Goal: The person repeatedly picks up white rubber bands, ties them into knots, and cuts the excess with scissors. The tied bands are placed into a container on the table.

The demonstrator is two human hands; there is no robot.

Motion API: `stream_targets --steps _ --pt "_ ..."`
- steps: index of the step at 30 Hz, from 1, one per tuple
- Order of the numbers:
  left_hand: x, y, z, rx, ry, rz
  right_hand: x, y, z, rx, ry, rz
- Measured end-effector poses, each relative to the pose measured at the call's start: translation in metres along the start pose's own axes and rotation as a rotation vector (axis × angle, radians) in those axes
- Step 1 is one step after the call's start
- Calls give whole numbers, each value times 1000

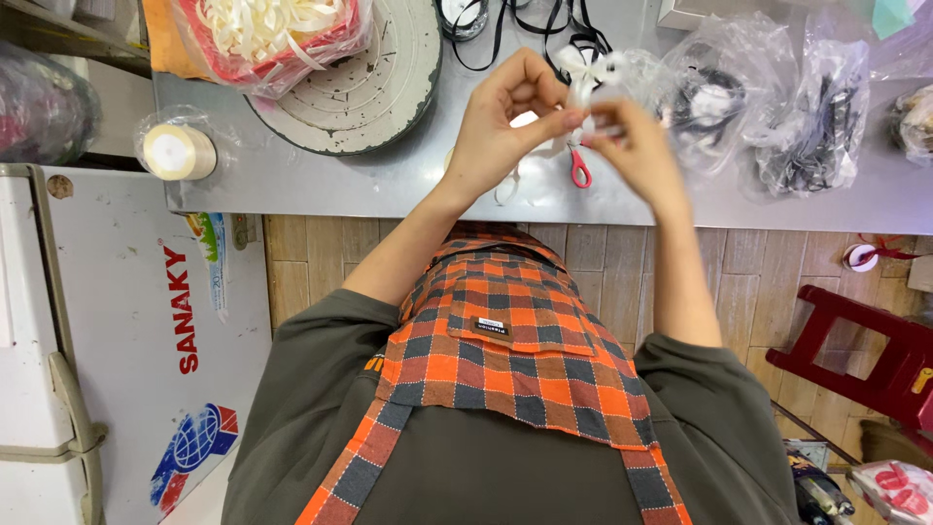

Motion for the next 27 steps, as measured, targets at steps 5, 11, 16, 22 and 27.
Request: stream_targets --steps 5,11,16,22,27 --pt "-2 -6 1 106 45 11 60 -87 -30 -211 -80 -537" --pt "3 -21 5 165 79 149 65 -104 -41 -45 -147 -515" --pt "-5 -34 5 200 145 197 61 -92 -32 -334 -316 -533" --pt "-22 -36 3 172 109 240 75 -108 -22 -186 -121 -519" --pt "-40 -34 -1 205 85 245 76 -103 -22 -74 23 -591"
Point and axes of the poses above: each hand's wrist, its own z-axis towards the middle knuckle, its own x-axis out of the palm, y = z × x, the point moved 2 cm from there along z, towards the middle knuckle, and after that the axes turned 11 degrees about -y, right-handed, at the moved point
